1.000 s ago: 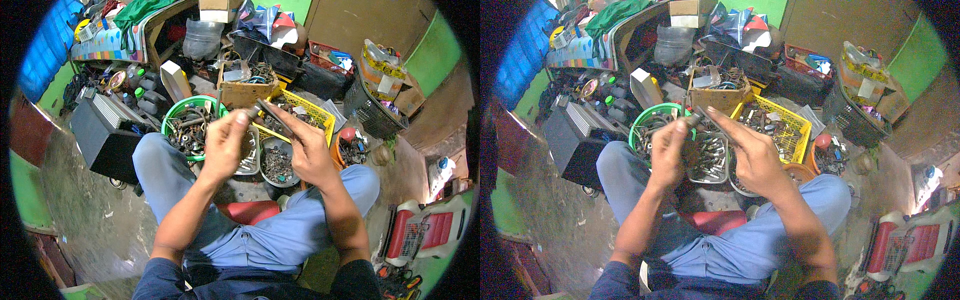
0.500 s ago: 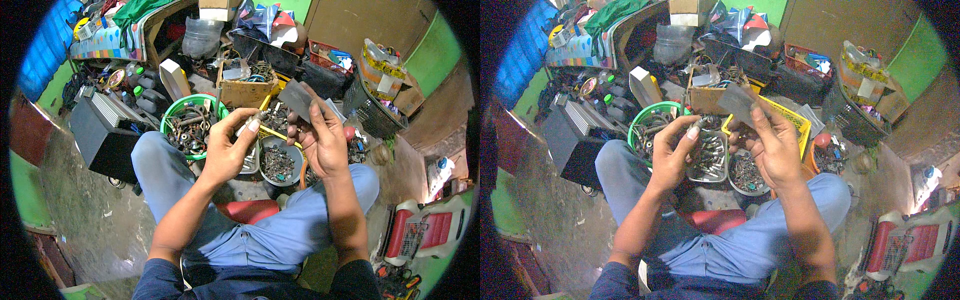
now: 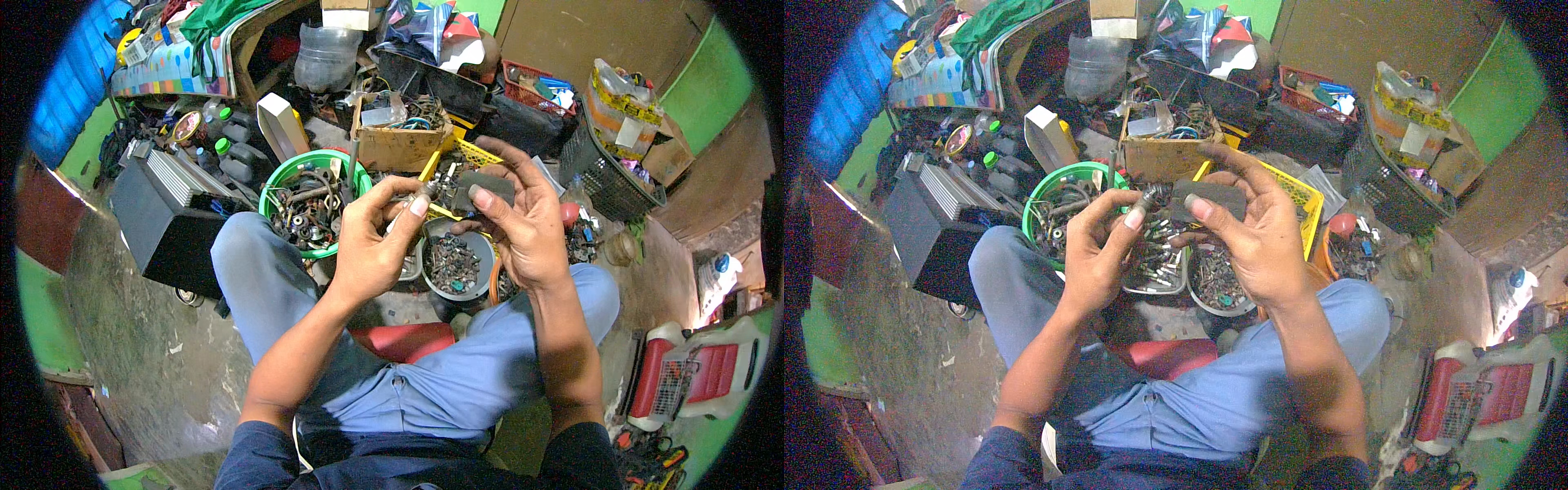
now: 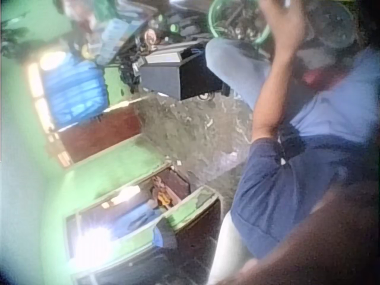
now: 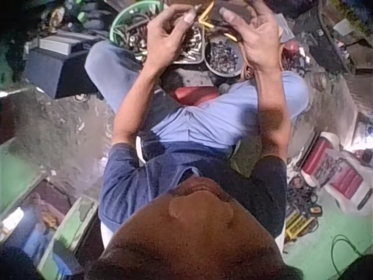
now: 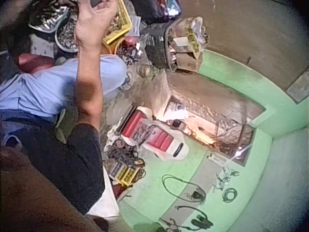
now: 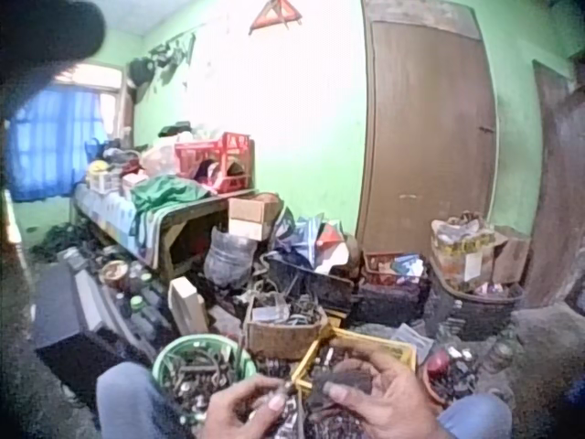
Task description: The person holds and rotates a spark plug and a small metal bracket, then picks up a large metal housing from a bowl to look inside it.
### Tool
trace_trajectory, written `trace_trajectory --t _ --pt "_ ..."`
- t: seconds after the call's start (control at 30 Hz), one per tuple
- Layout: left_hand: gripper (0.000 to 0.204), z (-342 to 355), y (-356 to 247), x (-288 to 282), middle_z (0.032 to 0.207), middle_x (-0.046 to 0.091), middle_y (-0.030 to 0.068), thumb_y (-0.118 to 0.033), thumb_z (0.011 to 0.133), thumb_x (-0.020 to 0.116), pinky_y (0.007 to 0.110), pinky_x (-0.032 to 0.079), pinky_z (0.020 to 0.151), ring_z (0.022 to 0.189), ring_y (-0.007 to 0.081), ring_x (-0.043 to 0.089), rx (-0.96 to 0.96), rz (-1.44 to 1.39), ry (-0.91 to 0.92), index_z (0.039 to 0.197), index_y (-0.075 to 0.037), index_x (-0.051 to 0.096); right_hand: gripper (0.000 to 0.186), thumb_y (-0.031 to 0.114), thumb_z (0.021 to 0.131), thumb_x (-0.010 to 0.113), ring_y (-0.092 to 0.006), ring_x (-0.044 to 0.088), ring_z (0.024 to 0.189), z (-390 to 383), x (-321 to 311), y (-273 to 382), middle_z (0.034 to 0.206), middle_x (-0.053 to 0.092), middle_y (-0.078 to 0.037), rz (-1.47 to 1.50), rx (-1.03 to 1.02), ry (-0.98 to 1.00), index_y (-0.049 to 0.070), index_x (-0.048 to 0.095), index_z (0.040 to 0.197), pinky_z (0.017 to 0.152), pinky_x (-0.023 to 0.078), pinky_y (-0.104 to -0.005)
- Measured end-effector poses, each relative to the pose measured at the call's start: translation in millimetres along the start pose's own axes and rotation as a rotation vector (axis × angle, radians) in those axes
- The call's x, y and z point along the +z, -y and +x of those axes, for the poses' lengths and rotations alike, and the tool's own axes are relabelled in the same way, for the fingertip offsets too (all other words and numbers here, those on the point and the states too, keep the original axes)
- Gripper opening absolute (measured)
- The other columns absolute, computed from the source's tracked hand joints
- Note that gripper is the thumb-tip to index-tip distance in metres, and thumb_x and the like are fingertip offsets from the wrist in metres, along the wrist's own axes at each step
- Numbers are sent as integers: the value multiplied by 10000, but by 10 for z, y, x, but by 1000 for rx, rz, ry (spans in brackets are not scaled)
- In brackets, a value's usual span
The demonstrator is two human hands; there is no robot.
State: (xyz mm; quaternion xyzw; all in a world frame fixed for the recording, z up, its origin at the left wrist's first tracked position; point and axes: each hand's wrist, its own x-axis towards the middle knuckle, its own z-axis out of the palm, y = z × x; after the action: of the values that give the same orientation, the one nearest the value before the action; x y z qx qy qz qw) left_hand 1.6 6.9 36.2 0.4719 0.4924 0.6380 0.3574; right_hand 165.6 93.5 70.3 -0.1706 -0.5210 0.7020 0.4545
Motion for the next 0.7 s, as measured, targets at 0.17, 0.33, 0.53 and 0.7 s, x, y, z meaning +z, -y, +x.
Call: trace_trajectory --t 0.17,0.33,0.53,0.7 --pt "199 -8 -19 42 774 577 -17 -159 981 609 229 389 594 678 36 472 70 43 -10 1059 24 606 348 50 924 681 -202 702 803 -16 -75 -49 921 688 -105 -195 5 41 -18 502 1216 691 631 -347" --pt "165 -2 82 44 752 545 17 -163 1000 564 265 405 605 684 65 475 95 134 17 1018 0 558 246 185 990 624 -145 656 673 -48 -18 -44 837 657 -99 -268 93 49 9 512 1120 529 553 -270" --pt "217 2 113 155 782 575 104 -193 1052 443 326 452 663 711 144 531 67 11 63 1041 10 520 198 223 995 626 -72 580 577 -59 44 -190 756 636 -27 -399 -7 -22 34 571 1016 490 444 -205" --pt "237 -3 186 172 730 560 169 -181 1051 438 368 443 619 635 227 551 169 239 -37 972 19 536 210 222 990 633 -79 556 554 -67 17 -257 701 619 -10 -584 -18 -79 33 606 903 473 399 -261"
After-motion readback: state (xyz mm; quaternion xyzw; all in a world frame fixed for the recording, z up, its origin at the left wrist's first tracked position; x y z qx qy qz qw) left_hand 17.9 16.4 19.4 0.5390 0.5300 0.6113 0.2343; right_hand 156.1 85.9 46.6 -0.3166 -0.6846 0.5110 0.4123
